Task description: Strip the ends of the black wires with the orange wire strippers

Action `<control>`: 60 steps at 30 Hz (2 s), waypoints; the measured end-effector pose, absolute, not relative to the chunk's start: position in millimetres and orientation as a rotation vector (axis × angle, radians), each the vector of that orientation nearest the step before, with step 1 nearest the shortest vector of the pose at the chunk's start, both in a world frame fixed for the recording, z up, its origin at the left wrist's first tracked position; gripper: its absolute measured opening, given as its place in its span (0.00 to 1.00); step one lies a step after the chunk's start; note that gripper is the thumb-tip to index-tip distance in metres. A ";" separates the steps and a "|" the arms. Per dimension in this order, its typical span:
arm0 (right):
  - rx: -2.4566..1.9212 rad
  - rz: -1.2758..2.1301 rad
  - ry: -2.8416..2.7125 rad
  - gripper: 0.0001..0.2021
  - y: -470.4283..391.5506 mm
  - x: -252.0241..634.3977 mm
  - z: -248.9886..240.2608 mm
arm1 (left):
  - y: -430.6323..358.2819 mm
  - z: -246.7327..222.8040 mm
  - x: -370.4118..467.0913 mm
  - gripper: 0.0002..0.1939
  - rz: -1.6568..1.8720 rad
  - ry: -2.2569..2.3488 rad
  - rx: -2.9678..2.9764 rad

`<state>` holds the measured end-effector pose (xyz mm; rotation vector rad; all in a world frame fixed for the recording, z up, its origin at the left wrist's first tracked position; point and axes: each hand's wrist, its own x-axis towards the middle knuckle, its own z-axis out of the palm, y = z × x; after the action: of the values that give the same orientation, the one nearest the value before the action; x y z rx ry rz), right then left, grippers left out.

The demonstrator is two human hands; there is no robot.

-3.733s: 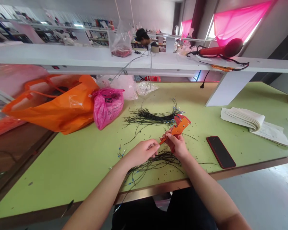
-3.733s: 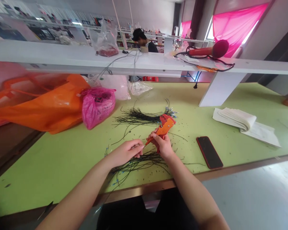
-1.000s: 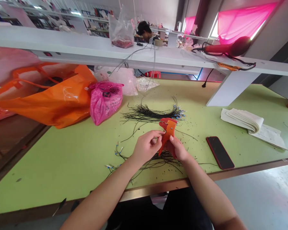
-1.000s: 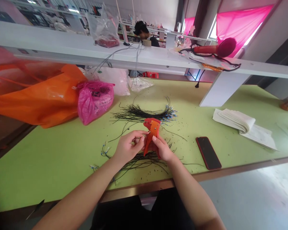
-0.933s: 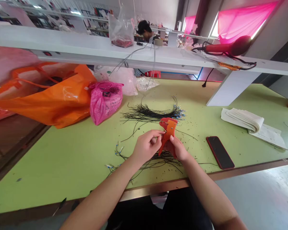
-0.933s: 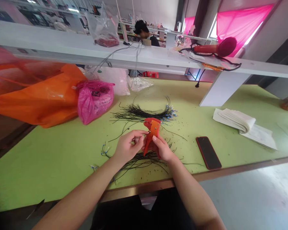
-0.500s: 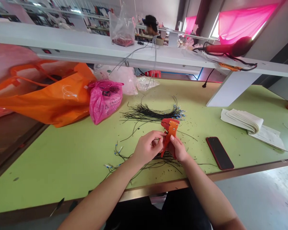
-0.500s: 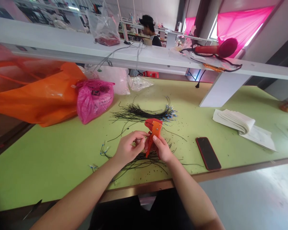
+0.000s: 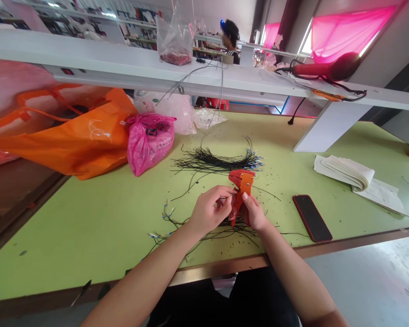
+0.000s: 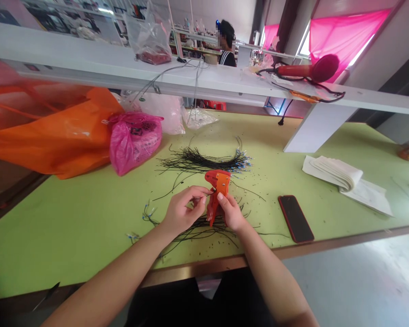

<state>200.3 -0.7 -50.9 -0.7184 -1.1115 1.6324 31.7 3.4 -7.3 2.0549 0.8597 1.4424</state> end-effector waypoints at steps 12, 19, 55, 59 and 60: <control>-0.723 1.614 -1.102 0.29 0.5 199.1 -50.2 | 2.5 -11.2 32.8 0.04 1.447 0.853 2.070; -0.735 1.635 -1.100 0.29 -1.2 198.9 -47.7 | 1.5 -7.7 32.8 0.04 1.468 0.856 2.086; -0.607 1.187 -0.794 0.21 2.9 220.7 -11.9 | -38.6 -78.9 29.5 0.26 0.261 1.346 2.749; -0.554 1.179 -0.771 0.21 2.7 224.0 -9.5 | -19.2 -56.7 19.8 0.44 0.227 1.239 2.695; -0.537 1.169 -0.754 0.20 3.3 225.8 -9.1 | -7.8 -47.0 18.1 0.48 0.215 1.206 2.669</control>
<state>225.8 3.3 -9.1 -0.5373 -0.7538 1.1685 18.1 -7.8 -47.0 2.6692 1.2065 0.2148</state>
